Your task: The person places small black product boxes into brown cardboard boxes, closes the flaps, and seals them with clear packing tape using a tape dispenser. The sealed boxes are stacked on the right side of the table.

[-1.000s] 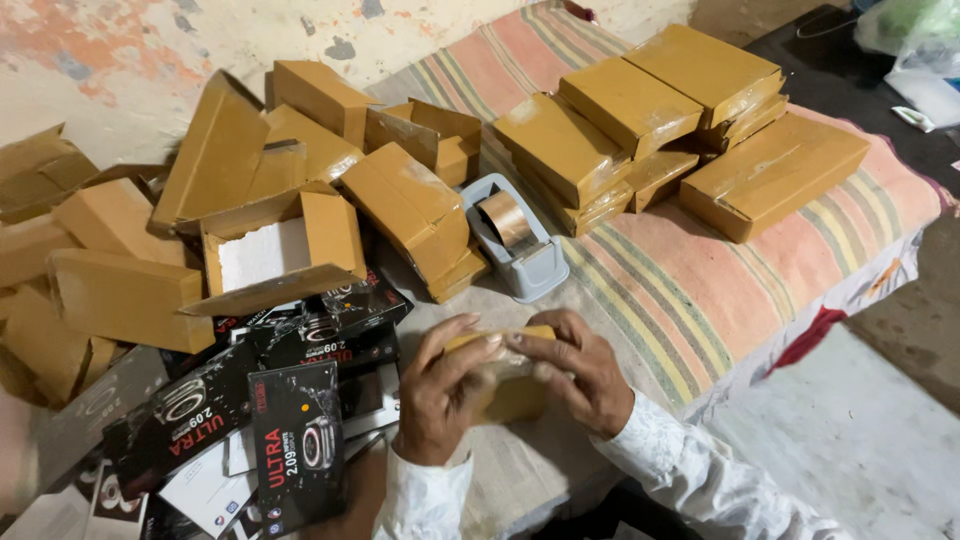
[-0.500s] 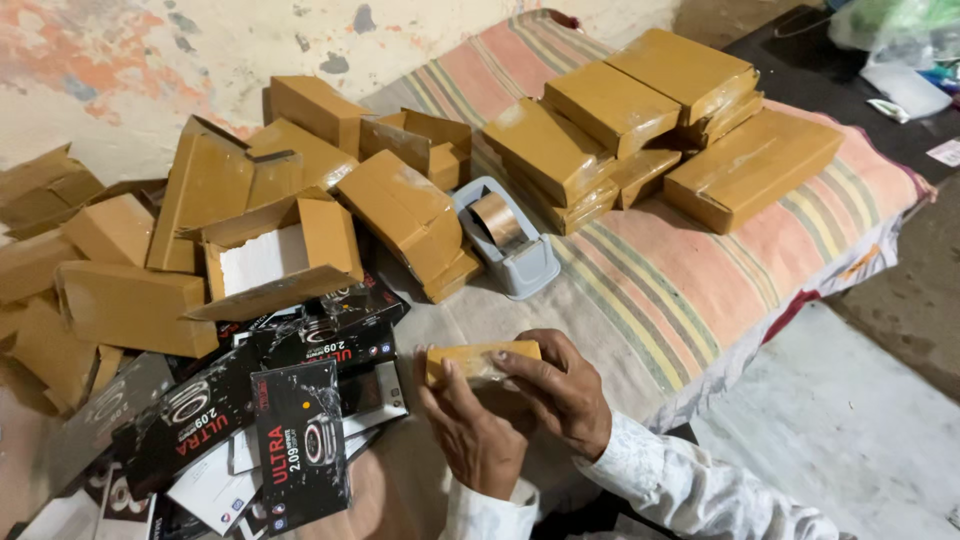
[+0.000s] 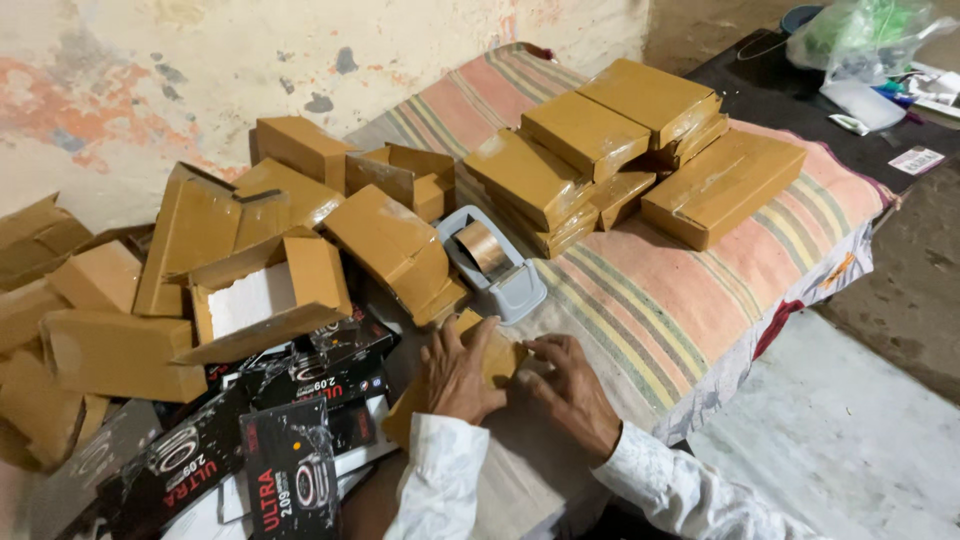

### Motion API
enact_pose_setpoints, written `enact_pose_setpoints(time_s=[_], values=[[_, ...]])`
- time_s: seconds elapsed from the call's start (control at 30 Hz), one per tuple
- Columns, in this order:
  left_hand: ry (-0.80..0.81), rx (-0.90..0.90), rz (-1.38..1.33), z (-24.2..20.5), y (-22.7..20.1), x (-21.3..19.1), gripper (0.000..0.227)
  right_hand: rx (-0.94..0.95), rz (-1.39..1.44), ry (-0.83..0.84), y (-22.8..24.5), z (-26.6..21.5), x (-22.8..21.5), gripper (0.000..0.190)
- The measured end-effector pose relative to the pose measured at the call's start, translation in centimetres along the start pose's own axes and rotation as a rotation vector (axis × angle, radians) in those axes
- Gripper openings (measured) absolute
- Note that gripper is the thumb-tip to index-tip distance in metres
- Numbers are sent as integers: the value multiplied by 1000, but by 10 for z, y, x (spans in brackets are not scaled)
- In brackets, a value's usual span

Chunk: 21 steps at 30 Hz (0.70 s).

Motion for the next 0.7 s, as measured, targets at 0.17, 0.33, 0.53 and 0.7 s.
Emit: enact_pose_setpoints(time_s=[0.17, 0.33, 0.53, 0.7], values=[[15, -17, 133, 20, -5, 21, 97, -160, -130, -180, -15, 47, -18, 32], [-31, 45, 140, 13, -14, 16, 94, -207, -369, -217, -36, 122, -21, 34], [32, 39, 119, 16, -19, 8, 98, -4, -668, 79, -59, 184, -1, 45], [96, 16, 135, 23, -15, 12, 91, 158, -563, 131, -62, 196, 5, 42]])
Point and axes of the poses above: each hand's wrist, its own z-axis towards the middle knuckle, its own x-axis out of the palm, y = z × x, the point moved 2 cm from there along z, towards the middle knuckle, and after that the axes turned 2 degrees about z, right-handed, at the moved point
